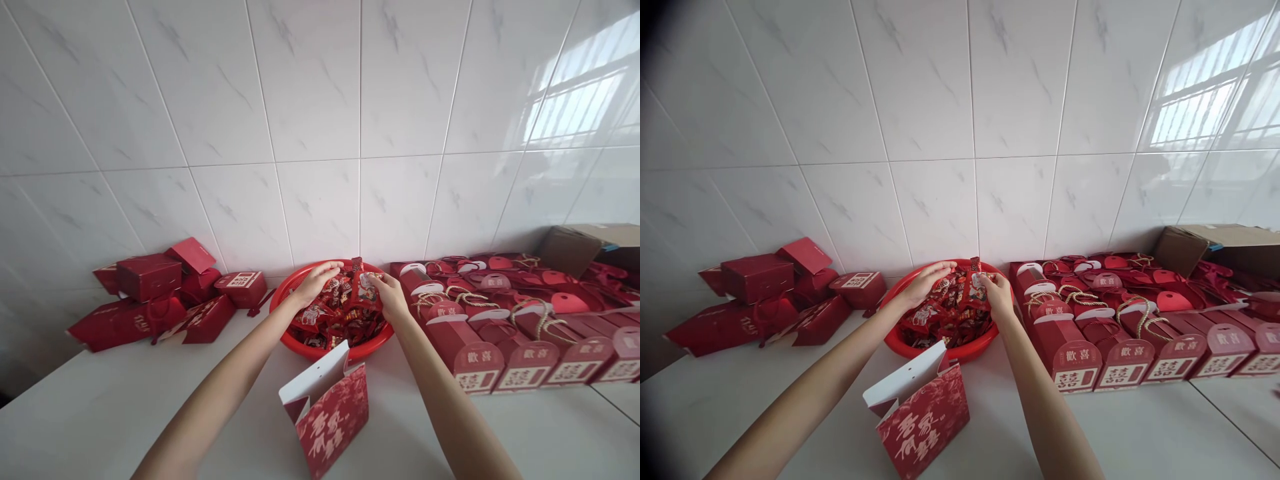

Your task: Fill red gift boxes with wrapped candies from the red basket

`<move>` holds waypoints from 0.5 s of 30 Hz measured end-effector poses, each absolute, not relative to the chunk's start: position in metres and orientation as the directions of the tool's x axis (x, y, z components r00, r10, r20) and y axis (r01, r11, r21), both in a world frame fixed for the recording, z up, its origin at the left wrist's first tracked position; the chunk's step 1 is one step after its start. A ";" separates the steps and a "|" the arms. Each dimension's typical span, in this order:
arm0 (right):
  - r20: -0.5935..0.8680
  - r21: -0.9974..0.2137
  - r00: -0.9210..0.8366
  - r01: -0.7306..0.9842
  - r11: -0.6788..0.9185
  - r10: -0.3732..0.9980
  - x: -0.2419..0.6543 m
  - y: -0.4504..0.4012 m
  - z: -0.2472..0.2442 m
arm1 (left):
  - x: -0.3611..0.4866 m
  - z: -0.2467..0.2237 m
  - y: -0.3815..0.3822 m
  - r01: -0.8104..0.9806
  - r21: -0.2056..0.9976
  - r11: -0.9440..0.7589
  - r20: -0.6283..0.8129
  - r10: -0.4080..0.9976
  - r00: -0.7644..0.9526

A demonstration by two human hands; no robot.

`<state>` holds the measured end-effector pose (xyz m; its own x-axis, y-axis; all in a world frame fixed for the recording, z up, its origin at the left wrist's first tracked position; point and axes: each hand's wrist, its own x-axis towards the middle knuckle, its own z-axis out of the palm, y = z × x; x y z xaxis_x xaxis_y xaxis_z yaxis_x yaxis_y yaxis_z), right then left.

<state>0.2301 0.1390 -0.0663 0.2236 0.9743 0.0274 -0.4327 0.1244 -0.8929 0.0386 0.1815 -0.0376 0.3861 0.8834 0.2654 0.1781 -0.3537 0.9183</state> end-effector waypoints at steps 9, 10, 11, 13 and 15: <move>0.020 -0.875 0.005 -0.483 0.020 1.000 0.229 0.129 -0.053 | 0.091 -0.033 0.176 0.208 0.823 -0.528 0.385 0.788 0.480; 0.036 -0.873 -0.017 -0.488 0.023 0.999 0.230 0.127 -0.052 | 0.093 -0.034 0.176 0.213 0.805 -0.553 0.402 0.773 0.490; 0.046 -0.875 -0.032 -0.484 0.025 0.998 0.230 0.125 -0.050 | 0.095 -0.035 0.176 0.222 0.785 -0.578 0.419 0.760 0.496; 0.046 -0.890 -0.053 -0.455 0.017 0.998 0.231 0.121 -0.048 | 0.095 -0.036 0.175 0.252 0.763 -0.596 0.427 0.756 0.496; 0.040 -0.904 -0.067 -0.427 0.008 0.997 0.232 0.119 -0.046 | 0.094 -0.037 0.173 0.272 0.788 -0.553 0.382 0.784 0.489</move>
